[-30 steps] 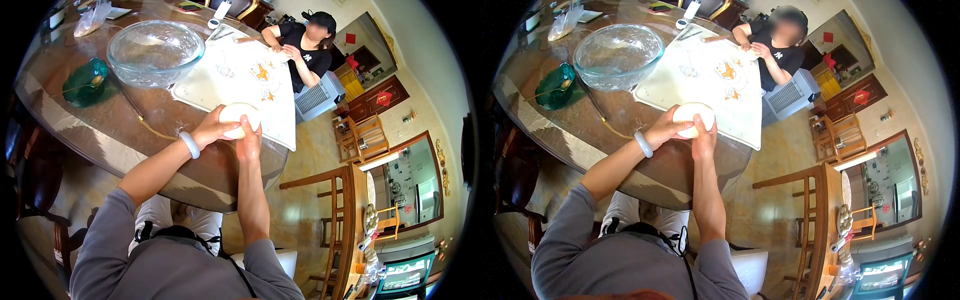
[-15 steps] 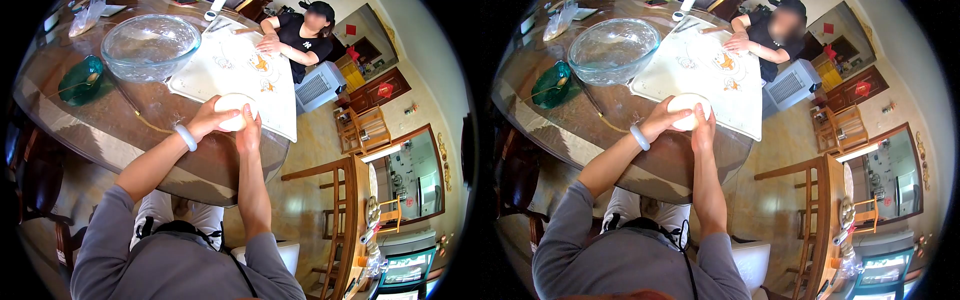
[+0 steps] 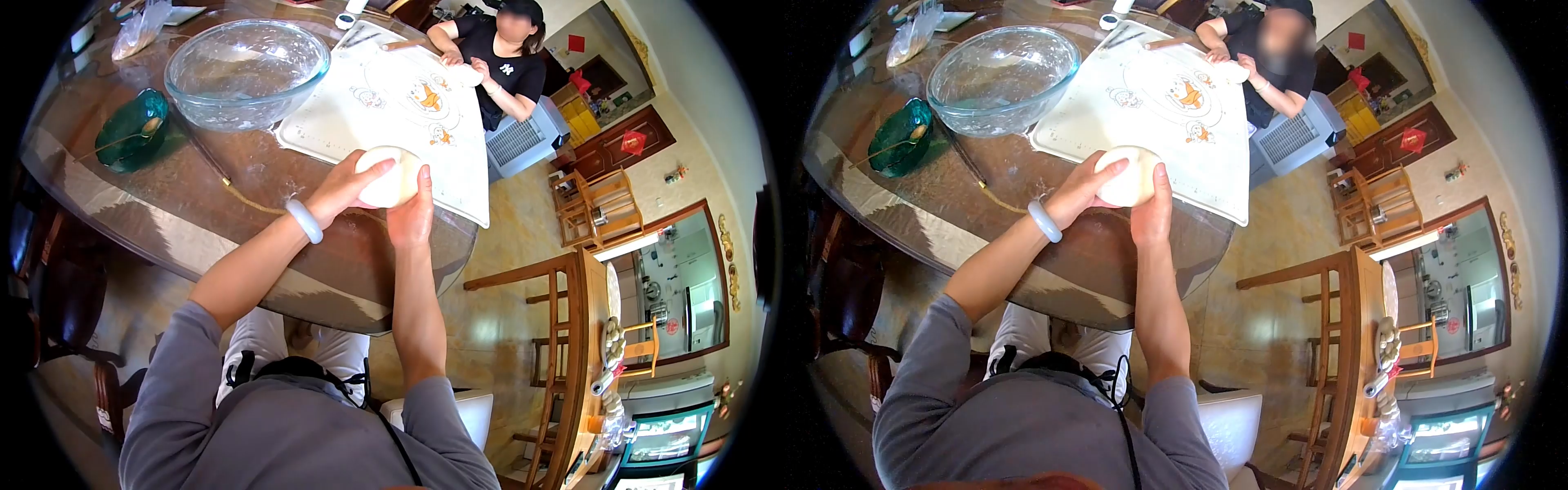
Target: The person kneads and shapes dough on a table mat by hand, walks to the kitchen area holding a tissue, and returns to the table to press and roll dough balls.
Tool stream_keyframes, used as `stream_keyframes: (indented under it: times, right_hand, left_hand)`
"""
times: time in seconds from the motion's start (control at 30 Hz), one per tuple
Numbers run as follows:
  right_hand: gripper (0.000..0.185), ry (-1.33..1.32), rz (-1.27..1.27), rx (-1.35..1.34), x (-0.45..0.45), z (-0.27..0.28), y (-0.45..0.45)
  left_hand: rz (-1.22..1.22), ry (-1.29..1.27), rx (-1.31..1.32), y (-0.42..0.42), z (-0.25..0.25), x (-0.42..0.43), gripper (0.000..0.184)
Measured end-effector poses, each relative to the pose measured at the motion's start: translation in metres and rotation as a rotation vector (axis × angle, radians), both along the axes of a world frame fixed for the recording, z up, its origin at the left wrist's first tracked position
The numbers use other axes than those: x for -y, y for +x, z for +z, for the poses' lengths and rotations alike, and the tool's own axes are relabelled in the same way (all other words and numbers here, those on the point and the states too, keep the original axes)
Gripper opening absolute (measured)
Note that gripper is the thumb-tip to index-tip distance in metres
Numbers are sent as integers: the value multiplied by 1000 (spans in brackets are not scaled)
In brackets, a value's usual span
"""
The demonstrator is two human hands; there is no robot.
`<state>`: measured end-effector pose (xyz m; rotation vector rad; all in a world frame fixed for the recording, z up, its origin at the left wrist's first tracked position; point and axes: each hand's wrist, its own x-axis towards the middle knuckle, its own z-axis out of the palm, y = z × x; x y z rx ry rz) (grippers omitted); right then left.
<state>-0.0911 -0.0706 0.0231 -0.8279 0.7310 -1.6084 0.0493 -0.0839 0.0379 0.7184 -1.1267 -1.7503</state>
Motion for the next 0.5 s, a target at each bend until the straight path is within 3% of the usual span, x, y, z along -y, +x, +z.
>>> stream_keyframes:
  times: [0.07, 0.13, 0.17, 0.27, 0.43, 0.5]
  right_hand:
    - [57, 20, -26, -56, -1, 0, 2]
    - [57, 34, -67, -176, -1, 0, 3]
    - [57, 60, -28, -107, -1, 0, 3]
    - [56, 100, 62, 46, -3, 1, 3]
    - [49, 28, 12, 138, -3, 6, 2]
    - [46, -24, -42, 180, -4, 18, -9]
  left_hand:
    - [3, 83, -122, -2, -1, 0, 46]
    - [58, 8, -89, -5, -7, 1, 45]
    - [85, -29, -73, -8, -11, 1, 45]
    - [292, -351, 72, -14, -17, 1, 44]
    - [-19, -546, 358, -1, -1, -4, 66]
    - [109, -540, 314, 2, 6, -3, 66]
